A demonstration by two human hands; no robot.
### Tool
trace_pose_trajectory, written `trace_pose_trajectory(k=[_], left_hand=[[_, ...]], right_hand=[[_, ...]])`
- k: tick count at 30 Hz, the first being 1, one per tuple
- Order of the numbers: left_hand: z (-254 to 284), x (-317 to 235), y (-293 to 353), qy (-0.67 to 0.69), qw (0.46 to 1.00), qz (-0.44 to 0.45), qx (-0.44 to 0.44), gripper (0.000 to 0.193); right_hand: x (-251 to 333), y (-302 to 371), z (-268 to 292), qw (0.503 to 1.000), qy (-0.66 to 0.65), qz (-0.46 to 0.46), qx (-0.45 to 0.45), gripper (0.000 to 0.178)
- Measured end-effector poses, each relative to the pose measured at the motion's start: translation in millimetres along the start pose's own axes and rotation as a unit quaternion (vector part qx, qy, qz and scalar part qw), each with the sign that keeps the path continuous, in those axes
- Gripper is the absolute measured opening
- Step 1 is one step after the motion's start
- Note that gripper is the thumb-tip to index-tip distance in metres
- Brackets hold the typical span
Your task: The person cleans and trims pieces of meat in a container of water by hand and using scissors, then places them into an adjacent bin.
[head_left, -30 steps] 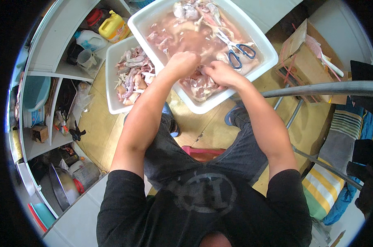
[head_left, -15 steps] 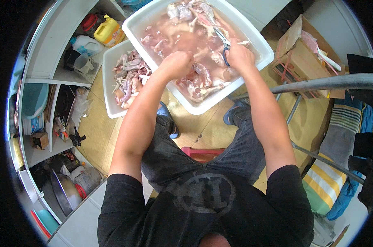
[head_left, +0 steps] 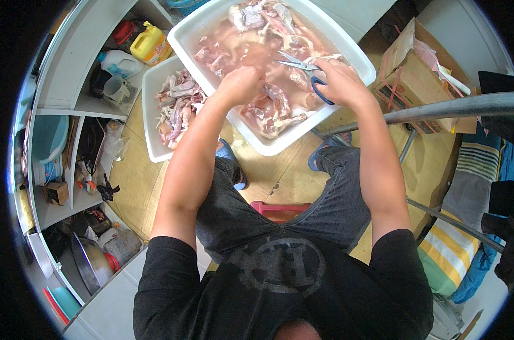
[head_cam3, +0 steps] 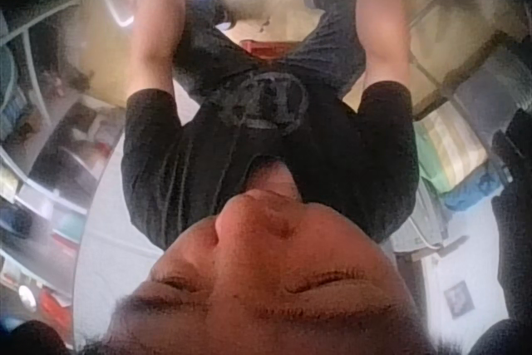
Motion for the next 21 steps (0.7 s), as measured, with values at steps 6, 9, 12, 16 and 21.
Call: trace_pose_trajectory(k=[6,9,12,16,21], left_hand=[[1,-1,1,-0.021,0.999,0.019,0.016,0.020],[2,-6,0,-0.022,0.999,0.015,0.024,0.020],[4,-10,-1,-0.023,0.999,0.016,0.028,0.019],[6,-17,1,-0.028,0.999,-0.003,0.016,0.017],[6,-19,0,-0.034,0.999,0.012,0.026,0.016]], right_hand=[[11,19,17,0.996,0.034,0.059,0.064,0.051],[17,17,11,0.994,0.030,0.082,0.063,0.049],[21,10,-9,0.994,0.022,0.082,0.069,0.046],[34,-1,-18,0.992,0.023,0.088,0.091,0.046],[46,-13,-35,0.990,0.012,0.138,0.029,0.045]])
Point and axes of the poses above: each hand's wrist, its own y-axis away from the middle knuckle, its own z-axis out of the back of the hand, x = y × z, the point moved 7 cm from there along -y, towards the middle knuckle, and after that the axes turned 10 degrees about y, right-handed, at the moved point
